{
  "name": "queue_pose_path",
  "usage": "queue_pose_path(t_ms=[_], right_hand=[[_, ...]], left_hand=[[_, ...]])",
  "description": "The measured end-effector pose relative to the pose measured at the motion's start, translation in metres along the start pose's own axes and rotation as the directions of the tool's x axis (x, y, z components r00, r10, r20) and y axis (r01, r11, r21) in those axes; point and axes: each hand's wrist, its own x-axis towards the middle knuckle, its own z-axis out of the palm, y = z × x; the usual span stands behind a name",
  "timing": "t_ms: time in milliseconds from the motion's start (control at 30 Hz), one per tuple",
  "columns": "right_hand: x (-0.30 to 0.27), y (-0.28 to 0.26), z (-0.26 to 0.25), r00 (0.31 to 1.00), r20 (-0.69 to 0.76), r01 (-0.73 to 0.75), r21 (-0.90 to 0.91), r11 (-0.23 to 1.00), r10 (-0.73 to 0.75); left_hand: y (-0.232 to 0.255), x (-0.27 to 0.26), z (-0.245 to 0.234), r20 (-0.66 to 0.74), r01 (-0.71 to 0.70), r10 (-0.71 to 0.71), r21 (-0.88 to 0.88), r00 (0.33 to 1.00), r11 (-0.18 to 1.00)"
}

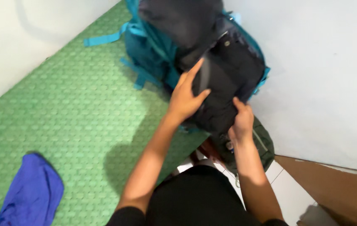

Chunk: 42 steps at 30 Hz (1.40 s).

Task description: The person folds several pieces of clothing on a green mat, including a black patterned shirt, a light blue shirt, a black shirt, and a dark gray shirt. Each item is folded neatly and placed into a teal backpack.

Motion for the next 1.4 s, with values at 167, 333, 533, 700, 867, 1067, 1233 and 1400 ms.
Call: queue_pose_path(t_ms=[167, 333, 533, 700, 867, 1067, 1233, 1400], right_hand=[[0.081, -0.020, -0.030, 0.980, -0.191, 0.053, -0.014, 0.998, -0.055], [0.119, 0.011, -0.060, 0.952, -0.237, -0.037, -0.715, 0.698, -0.192], [0.115, 0.000, -0.088, 0.996, -0.083, -0.064, -0.855, 0.515, -0.013], [0.116, -0.055, -0.049, 0.985, -0.084, -0.091, -0.995, 0.039, 0.148], [0.113, -0.085, -0.017, 0.906, 0.374, 0.342, -0.923, -0.175, -0.199], [0.165, -0.044, -0.010, 0.675, 0.736, 0.672, -0.584, -0.455, 0.052], [0.173, -0.032, -0.027, 0.696, 0.711, 0.675, -0.597, -0.433, 0.105], [0.174, -0.027, -0.028, 0.707, 0.694, 0.667, -0.591, -0.455, 0.135]], left_hand=[[0.001, 0.108, 0.050, 0.171, -0.086, 0.035, 0.300, 0.985, 0.950], [-0.038, 0.117, 0.086, 0.203, -0.196, 0.093, 0.573, 0.975, 0.796], [-0.050, 0.082, 0.100, 0.064, -0.045, -0.003, 0.733, 0.998, 0.679], [-0.030, 0.086, 0.113, 0.002, 0.030, -0.068, 0.881, 0.998, 0.473], [-0.033, 0.076, 0.135, -0.081, 0.064, -0.002, 0.779, 0.997, 0.623], [-0.055, 0.059, 0.166, -0.228, 0.252, -0.116, 0.771, 0.967, 0.585], [-0.068, 0.065, 0.170, -0.182, 0.270, -0.206, 0.769, 0.961, 0.579], [-0.061, 0.060, 0.158, -0.176, 0.237, -0.167, 0.833, 0.970, 0.500]])
